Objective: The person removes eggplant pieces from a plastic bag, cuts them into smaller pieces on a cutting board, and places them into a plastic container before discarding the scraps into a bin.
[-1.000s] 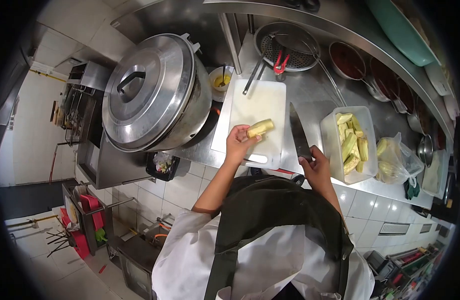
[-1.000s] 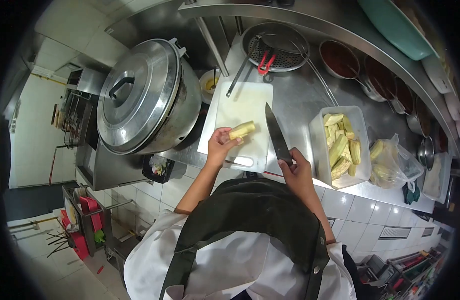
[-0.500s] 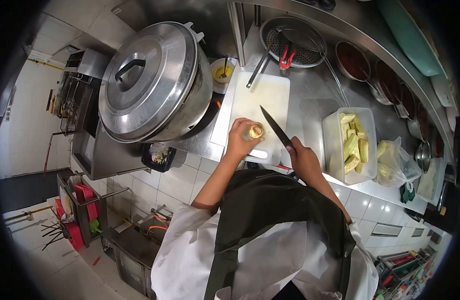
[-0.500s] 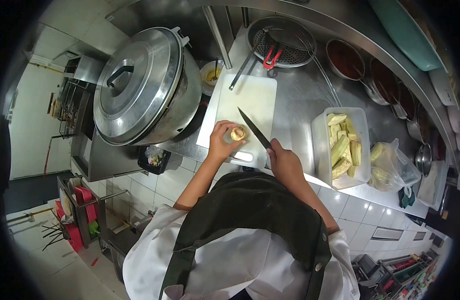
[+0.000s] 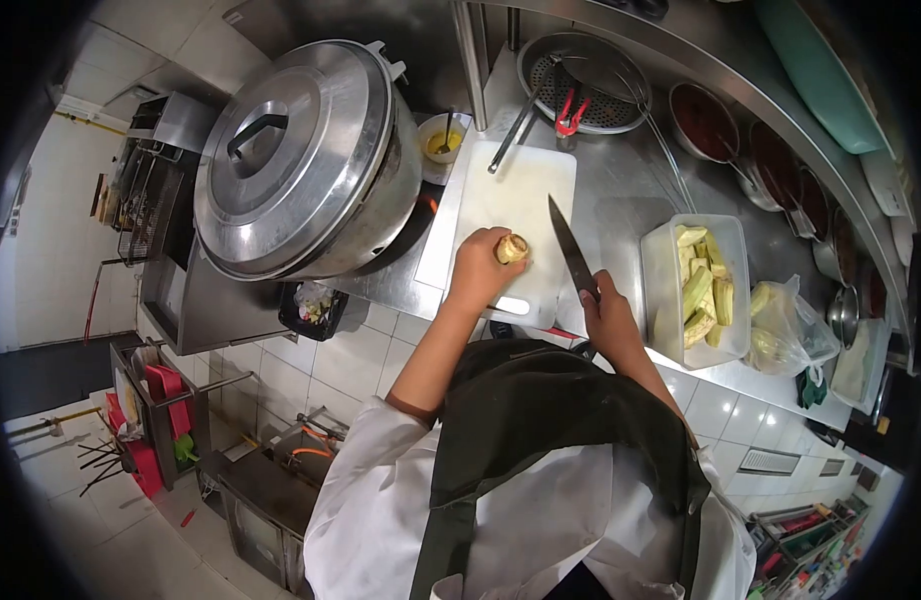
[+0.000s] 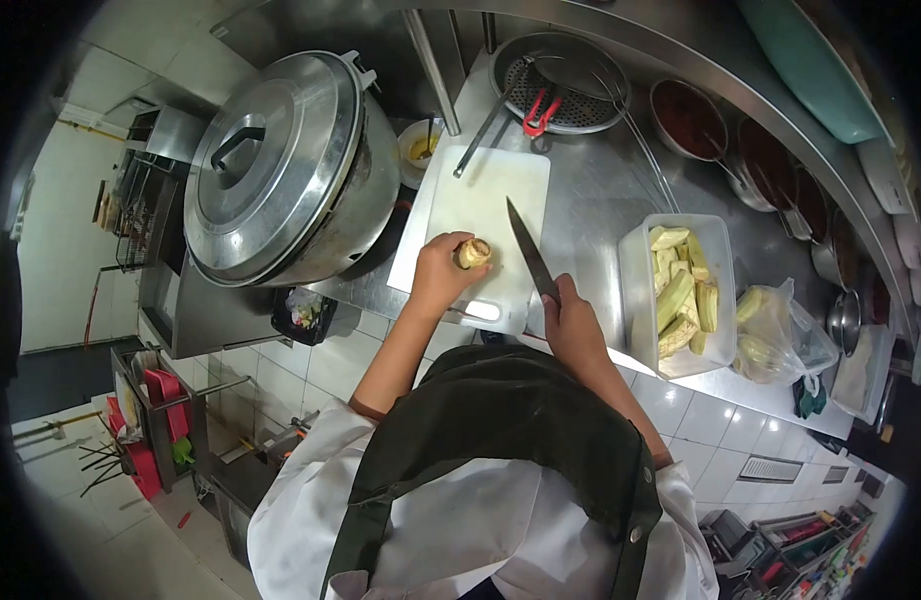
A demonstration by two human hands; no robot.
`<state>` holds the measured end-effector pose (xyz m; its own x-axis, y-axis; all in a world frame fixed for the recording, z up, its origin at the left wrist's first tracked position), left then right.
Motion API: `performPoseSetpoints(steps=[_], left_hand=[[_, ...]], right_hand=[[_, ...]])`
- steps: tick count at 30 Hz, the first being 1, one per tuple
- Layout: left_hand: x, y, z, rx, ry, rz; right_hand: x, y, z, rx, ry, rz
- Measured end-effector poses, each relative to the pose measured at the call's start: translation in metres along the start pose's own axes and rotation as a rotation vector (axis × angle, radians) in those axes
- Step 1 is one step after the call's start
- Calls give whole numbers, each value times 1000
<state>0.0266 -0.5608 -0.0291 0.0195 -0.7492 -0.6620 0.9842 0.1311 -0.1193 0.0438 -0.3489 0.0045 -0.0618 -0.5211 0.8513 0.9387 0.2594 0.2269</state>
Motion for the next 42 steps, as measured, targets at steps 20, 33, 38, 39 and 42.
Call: performPoseSetpoints(steps=[20,33,38,39,42], left_hand=[[38,34,-27,74,-36,63],[12,33,-12,-112,-27,24],[19,40,-18,-35,-23,95],[20,40,-18,-34,-18,101],[17,39,-19,-26,-49,121]], right_hand=[[-23,-5,-33,74,191,-14],[-19,-8,-61,233,245,-4],[-18,-5,-70,332,206,-70],[-17,-4,-72,351,230,-79],[-21,-4,-77,337,212,-93]])
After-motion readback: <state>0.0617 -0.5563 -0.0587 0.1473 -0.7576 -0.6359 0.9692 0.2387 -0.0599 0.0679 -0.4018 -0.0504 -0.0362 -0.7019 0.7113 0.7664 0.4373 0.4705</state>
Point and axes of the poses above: each hand's wrist, its own y-axis away from the middle knuckle, its own z-axis out of the back of the hand, x = y × z, the point moved 4 cm from there along -y, towards the middle knuckle, and after that the axes turned 8 degrees about -y, right-handed, at the moved point
